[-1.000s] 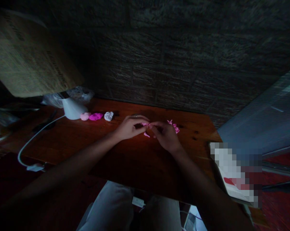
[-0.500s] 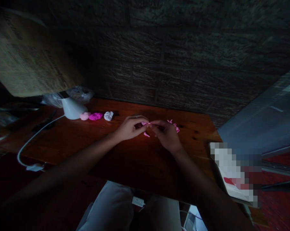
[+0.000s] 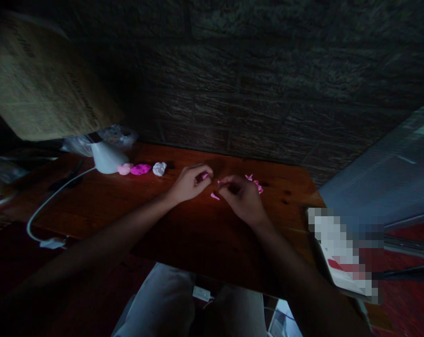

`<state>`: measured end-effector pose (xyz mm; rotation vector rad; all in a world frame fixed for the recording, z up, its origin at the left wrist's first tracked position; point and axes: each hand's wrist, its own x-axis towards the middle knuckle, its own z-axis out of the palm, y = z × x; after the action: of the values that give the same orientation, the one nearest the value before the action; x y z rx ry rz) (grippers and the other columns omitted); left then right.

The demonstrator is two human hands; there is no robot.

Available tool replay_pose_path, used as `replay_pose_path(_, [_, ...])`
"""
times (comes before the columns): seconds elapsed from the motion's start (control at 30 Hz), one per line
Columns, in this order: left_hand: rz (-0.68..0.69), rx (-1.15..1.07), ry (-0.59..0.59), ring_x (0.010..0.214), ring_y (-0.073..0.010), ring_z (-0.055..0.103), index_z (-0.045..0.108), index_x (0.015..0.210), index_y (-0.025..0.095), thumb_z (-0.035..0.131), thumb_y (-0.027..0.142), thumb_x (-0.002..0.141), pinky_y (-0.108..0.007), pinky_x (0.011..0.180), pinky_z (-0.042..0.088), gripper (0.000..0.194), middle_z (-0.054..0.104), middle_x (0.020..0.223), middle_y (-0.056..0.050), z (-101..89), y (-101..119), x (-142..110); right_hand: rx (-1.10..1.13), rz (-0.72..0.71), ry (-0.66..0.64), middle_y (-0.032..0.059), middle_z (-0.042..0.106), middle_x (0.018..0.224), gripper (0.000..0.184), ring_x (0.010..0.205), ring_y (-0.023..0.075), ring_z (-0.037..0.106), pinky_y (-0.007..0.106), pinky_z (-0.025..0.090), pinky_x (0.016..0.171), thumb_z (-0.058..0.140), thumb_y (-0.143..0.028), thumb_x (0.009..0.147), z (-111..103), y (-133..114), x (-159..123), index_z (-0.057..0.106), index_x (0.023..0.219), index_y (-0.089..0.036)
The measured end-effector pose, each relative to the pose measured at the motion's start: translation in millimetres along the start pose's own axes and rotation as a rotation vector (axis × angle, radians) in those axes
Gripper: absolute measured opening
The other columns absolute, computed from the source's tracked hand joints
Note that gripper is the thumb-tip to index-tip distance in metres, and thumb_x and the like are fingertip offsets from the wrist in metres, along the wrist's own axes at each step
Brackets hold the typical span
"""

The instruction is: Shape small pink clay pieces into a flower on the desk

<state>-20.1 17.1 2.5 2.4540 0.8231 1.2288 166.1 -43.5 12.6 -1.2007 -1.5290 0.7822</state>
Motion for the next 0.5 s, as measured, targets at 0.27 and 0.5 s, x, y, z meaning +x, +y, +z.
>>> replay_pose_path(0.27, [-0.139, 0.200, -0.093, 0.081, -0.0173, 0.061, 0.065, 0.079, 0.018, 0.056, 0.013, 0.084, -0.032, 0.081, 0.048, 0.011, 0.067, 0.081, -0.003, -7.2, -21, 1, 0.202, 0.133, 0.034, 0.0024, 0.071, 0.084, 0.034, 0.052, 0.0077, 0.046, 0.024, 0.038, 0.047, 0.072, -0.043, 0.076, -4, -4, 2, 0.076, 0.101, -0.021])
replay_pose_path(0.5, [-0.178, 0.308, -0.141, 0.078, -0.0188, 0.062, 0.068, 0.074, 0.020, 0.057, 0.010, 0.077, -0.031, 0.074, 0.050, 0.015, 0.069, 0.080, -0.004, -1.6, -40, -6, 0.240, 0.160, -0.011, 0.0052, 0.072, 0.092, 0.036, 0.053, 0.0074, 0.044, 0.025, 0.037, 0.048, 0.074, -0.052, 0.076, -4, -4, 2, 0.077, 0.093, -0.020])
